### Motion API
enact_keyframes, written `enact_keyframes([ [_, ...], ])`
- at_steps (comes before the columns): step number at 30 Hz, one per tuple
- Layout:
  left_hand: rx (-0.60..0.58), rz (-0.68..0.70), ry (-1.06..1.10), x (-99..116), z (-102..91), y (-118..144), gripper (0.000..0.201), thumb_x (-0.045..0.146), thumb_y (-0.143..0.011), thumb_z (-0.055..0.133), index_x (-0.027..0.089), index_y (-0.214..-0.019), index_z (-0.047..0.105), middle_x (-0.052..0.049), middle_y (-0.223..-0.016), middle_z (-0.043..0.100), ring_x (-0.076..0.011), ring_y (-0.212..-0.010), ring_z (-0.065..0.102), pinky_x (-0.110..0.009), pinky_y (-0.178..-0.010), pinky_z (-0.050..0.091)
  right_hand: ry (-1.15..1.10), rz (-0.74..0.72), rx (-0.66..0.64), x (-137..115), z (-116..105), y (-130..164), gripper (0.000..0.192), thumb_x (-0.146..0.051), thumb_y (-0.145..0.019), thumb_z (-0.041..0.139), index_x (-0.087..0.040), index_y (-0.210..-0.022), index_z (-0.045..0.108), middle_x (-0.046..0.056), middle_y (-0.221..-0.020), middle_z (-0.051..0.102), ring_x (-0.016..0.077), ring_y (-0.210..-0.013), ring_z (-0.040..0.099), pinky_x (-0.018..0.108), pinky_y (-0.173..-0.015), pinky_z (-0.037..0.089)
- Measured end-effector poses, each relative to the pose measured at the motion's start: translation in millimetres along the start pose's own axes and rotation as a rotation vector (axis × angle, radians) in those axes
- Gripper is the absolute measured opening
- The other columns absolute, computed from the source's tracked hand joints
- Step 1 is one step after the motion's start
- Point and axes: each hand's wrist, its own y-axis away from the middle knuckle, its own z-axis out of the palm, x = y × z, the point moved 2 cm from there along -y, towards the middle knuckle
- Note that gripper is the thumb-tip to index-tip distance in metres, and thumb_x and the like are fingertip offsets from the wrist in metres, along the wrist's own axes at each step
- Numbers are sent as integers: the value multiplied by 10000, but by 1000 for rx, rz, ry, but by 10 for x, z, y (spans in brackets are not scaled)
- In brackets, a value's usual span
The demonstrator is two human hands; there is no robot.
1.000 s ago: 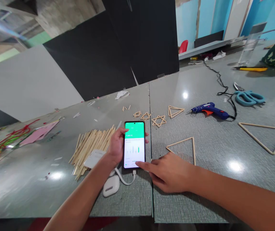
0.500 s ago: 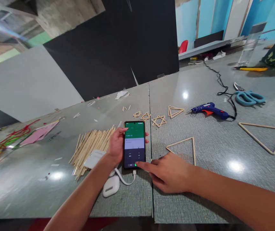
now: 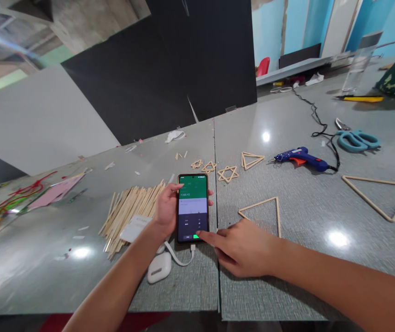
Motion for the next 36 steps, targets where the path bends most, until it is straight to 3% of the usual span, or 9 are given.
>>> enact_keyframes([
  [4, -23, -3, 5, -10, -21, -9, 532, 488, -844, 629, 68, -1101, 831, -233, -1125, 863, -374, -919, 838, -430, -768, 656, 19, 17, 12, 0, -3, -4, 645, -200, -1056, 572, -114, -1689, 484, 80, -1062, 870, 209, -672, 739, 377, -577, 291],
  [11, -40, 19, -4, -15, -27, -22, 556, 487, -846, 623, 53, -1118, 839, -225, -1128, 868, -356, -907, 840, -407, -763, 662, 15, 2, 21, 6, -5, -7, 563, -210, -1057, 586, -159, -1617, 565, 63, -1047, 868, 183, -670, 727, 364, -590, 271],
  [18, -32, 14, -2, -10, -19, -15, 543, 467, -851, 609, 53, -1122, 834, -236, -1128, 866, -374, -918, 839, -424, -768, 656, 72, 30, 40, 12, 30, 13, 707, -221, -1072, 557, -80, -1741, 378, 61, -911, 848, 199, -599, 683, 386, -566, 191],
  [25, 22, 13, 12, -2, 16, 6, 510, 461, -844, 617, 62, -1063, 847, -221, -1071, 873, -352, -862, 838, -403, -723, 656, -19, 17, -2, -3, -50, 2, 557, -211, -1044, 603, -205, -1601, 615, 50, -1008, 859, 186, -692, 720, 354, -596, 271],
  [36, 4, 37, -68, -7, -26, -18, 562, 498, -809, 638, 56, -1090, 841, -252, -1088, 869, -431, -983, 846, -466, -805, 664, -23, 32, -42, 1, -26, -5, 588, -225, -1062, 572, -225, -1650, 592, 55, -995, 845, 190, -670, 687, 366, -605, 205],
])
